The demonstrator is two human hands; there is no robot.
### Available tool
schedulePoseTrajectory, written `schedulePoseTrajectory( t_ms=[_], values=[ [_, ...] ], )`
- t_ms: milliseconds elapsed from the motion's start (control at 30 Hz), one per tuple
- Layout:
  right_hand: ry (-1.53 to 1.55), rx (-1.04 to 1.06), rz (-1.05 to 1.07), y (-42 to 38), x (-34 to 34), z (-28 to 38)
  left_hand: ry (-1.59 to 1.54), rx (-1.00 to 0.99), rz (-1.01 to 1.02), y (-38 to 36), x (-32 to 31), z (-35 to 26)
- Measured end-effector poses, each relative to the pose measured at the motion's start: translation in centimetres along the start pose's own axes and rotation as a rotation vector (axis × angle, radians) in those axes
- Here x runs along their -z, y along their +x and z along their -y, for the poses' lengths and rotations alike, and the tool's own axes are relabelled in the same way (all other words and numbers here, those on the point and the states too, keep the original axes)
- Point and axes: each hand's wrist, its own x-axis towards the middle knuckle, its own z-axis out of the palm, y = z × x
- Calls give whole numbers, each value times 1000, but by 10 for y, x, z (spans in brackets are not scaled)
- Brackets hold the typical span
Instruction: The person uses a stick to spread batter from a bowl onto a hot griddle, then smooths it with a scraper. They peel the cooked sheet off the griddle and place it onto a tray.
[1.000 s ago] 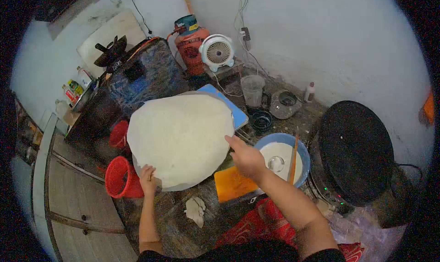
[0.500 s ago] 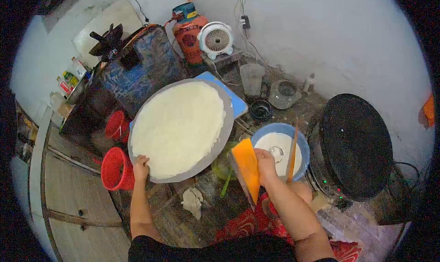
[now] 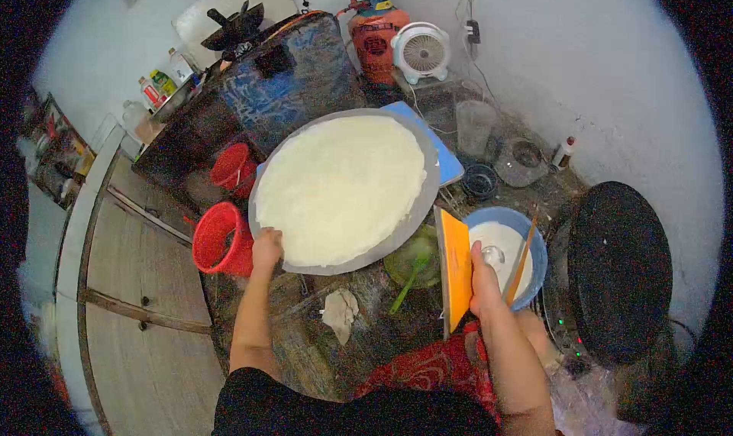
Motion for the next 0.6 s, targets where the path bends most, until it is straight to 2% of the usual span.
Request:
schedulePoseTrajectory(
  t_ms=[67, 100, 133, 167, 200, 233, 267, 333, 367, 433, 467, 567, 600],
  values=[
    [55, 58, 79, 5, 3, -4, 557, -180, -58, -5, 20, -50],
    [118, 110, 150, 6, 3, -6, 442, -230, -272, -12, 5, -52],
    [93, 133, 324, 1, 5, 0, 167, -105, -57, -17, 24, -97],
    [94, 124, 323, 1, 2, 1, 21, -301, 47, -25, 7, -100],
    [139, 162, 369, 2, -1, 2, -274, -296, 85, -43, -3, -123],
    [182, 200, 414, 2, -3, 1, -663, -113, 408, -57, -7, -152],
    [267, 168, 453, 9, 1, -2, -1064, 229, 717, -70, -7, -183],
    [247, 193, 449, 3, -8, -1, -1346, 325, 779, -85, -10, -232],
    [230, 229, 446, 0, -10, -1, -1348, 328, 781, -88, -22, -242],
    [246, 253, 440, 4, -8, -5, -1815, 554, 786, -91, -45, -259],
    [225, 279, 417, 3, -9, -4, -1787, 553, 650, -87, -50, -268],
    [209, 289, 353, 4, -5, -3, -1756, 584, 646, -67, -64, -267],
    [175, 310, 312, 5, -3, -3, -1634, 573, 674, -59, -63, -266]
  ],
)
